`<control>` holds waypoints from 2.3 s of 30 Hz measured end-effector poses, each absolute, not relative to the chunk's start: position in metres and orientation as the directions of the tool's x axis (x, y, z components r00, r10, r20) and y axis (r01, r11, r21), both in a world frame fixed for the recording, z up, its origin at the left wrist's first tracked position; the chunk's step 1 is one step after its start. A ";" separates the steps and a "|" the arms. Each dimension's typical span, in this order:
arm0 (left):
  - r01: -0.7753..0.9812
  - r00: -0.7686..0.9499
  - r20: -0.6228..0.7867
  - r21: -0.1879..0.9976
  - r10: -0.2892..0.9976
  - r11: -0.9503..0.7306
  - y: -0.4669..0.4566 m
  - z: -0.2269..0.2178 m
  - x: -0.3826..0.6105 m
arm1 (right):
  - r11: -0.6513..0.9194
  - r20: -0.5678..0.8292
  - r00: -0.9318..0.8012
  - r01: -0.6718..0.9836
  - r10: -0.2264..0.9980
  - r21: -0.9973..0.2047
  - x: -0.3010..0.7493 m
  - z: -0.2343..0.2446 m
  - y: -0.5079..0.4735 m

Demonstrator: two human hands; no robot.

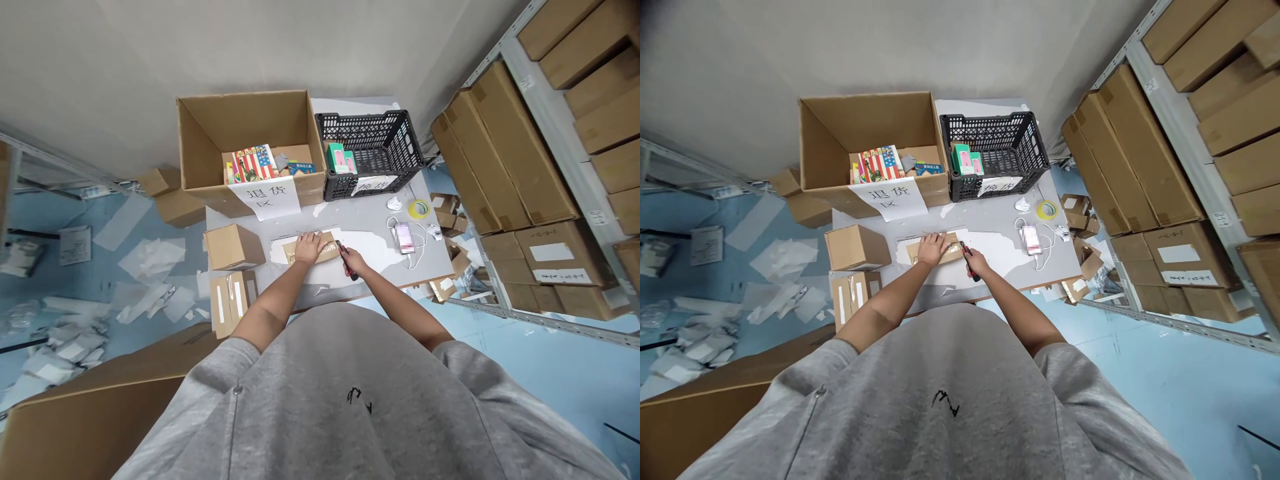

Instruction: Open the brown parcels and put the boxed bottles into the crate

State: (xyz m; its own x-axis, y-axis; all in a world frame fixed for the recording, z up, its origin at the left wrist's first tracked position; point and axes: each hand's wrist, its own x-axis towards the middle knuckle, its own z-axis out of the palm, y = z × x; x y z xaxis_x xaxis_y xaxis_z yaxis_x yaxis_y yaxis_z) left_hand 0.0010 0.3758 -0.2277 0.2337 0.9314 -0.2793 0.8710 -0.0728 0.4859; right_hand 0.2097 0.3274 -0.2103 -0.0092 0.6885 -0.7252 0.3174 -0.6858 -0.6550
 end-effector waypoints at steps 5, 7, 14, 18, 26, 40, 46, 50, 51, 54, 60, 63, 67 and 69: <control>0.870 0.240 -0.330 0.490 0.913 -0.052 0.369 -0.215 0.000 | -0.599 -0.614 0.048 0.286 0.788 -0.748 0.215 -0.218 0.353; 0.873 0.251 -0.309 0.481 0.917 -0.077 0.365 -0.211 0.002 | -0.566 -0.590 0.041 0.344 0.806 -0.749 0.208 -0.220 0.368; 0.838 0.403 -0.253 0.487 0.880 -0.244 0.344 -0.218 0.014 | -0.631 -0.661 0.088 0.413 0.745 -0.657 0.195 -0.223 0.402; 0.848 0.411 -0.151 0.426 0.899 -0.315 0.345 -0.232 0.020 | -0.663 -0.685 0.121 0.417 0.718 -0.622 0.194 -0.221 0.406; 0.859 0.439 -0.102 0.339 0.892 -0.384 0.361 -0.244 0.023 | -0.599 -0.632 0.022 0.346 0.775 -0.723 0.200 -0.226 0.392; 0.836 0.463 -0.081 0.370 0.883 -0.405 0.362 -0.250 0.020 | -0.491 -0.555 -0.291 0.268 0.779 -0.829 0.242 -0.231 0.329; 0.823 0.463 -0.041 0.391 0.885 -0.413 0.360 -0.258 0.020 | -0.489 -0.546 -0.294 0.249 0.785 -0.836 0.248 -0.234 0.316; 0.786 0.514 -0.012 0.408 0.858 -0.465 0.356 -0.263 0.019 | -0.500 -0.548 -0.269 0.230 0.792 -0.835 0.242 -0.237 0.319; 0.779 0.521 -0.011 0.415 0.853 -0.471 0.356 -0.263 0.019 | -0.498 -0.548 -0.260 0.235 0.795 -0.835 0.241 -0.237 0.320; 0.799 0.471 -0.018 0.434 0.882 -0.417 0.356 -0.261 0.019 | -0.482 -0.547 -0.265 0.274 0.794 -0.832 0.243 -0.236 0.316; 0.850 0.374 -0.018 0.407 0.927 -0.334 0.361 -0.244 0.020 | -0.487 -0.560 -0.208 0.314 0.802 -0.815 0.247 -0.234 0.305; 0.853 0.449 -0.127 0.357 0.885 -0.381 0.365 -0.233 0.018 | -0.493 -0.532 -0.092 0.274 0.842 -0.826 0.243 -0.236 0.308; 0.894 0.418 -0.257 0.285 0.871 -0.345 0.373 -0.219 0.016 | -0.459 -0.497 -0.042 0.321 0.867 -0.828 0.236 -0.236 0.318; 0.955 0.259 -0.291 0.221 0.921 -0.198 0.379 -0.214 0.017 | -0.467 -0.508 -0.014 0.369 0.861 -0.804 0.231 -0.236 0.323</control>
State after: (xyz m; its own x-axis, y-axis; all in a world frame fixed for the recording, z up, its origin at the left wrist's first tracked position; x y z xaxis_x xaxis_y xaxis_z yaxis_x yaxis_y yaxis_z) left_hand 0.0166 0.3786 -0.2136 0.2589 0.9211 -0.2908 0.9548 -0.1984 0.2215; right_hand 0.2308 0.3228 -0.2357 -0.0144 0.8614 -0.5077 0.3687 -0.4674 -0.8035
